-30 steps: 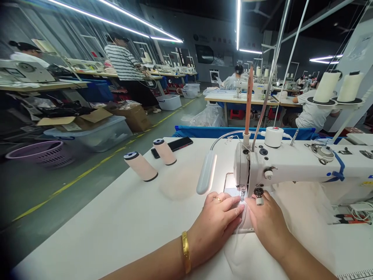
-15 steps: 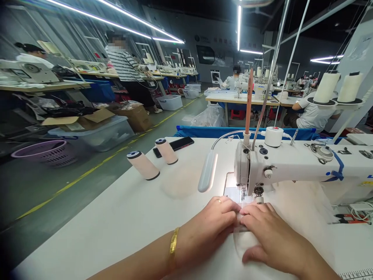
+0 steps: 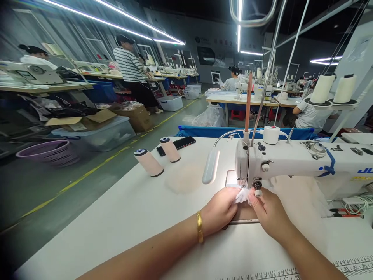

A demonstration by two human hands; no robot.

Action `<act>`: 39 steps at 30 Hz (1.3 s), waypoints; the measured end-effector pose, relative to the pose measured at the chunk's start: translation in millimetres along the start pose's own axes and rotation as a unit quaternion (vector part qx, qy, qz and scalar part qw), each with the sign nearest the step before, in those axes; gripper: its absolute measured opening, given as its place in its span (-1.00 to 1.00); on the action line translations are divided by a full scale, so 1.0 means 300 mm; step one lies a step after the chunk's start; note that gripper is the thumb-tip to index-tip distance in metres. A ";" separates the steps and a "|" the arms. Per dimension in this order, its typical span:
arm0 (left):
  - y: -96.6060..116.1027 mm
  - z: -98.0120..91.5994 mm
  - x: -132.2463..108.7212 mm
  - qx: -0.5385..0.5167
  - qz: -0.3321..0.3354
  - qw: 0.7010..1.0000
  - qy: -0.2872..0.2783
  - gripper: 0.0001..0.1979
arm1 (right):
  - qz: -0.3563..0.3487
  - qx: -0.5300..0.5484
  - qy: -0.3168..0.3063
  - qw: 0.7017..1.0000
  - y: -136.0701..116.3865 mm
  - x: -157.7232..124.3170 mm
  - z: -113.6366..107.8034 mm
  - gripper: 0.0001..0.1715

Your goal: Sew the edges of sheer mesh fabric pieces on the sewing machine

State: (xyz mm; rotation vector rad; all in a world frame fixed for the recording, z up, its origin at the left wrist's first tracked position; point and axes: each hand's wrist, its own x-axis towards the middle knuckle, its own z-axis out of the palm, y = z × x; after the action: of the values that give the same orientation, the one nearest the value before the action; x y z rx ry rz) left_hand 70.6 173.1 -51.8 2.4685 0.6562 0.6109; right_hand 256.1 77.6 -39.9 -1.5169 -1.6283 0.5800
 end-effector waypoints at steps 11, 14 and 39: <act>-0.027 0.004 0.006 -0.039 -0.032 0.998 0.036 -0.77 | -0.030 -0.084 -0.034 0.995 0.014 0.000 0.003 -0.56; -0.030 0.012 -0.020 0.006 0.028 0.997 0.073 -0.74 | -0.088 -0.142 -0.084 0.982 0.014 -0.009 -0.006 -0.61; -0.024 -0.027 -0.079 0.130 0.130 0.982 0.045 -0.78 | -0.128 -0.243 -0.183 0.944 -0.001 -0.041 -0.030 -0.93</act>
State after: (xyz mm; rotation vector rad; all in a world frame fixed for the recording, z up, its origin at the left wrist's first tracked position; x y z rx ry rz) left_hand 45.4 168.2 -56.5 2.8132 0.4740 0.7838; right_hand 262.5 63.9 -37.6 -1.5581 -2.3479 0.3385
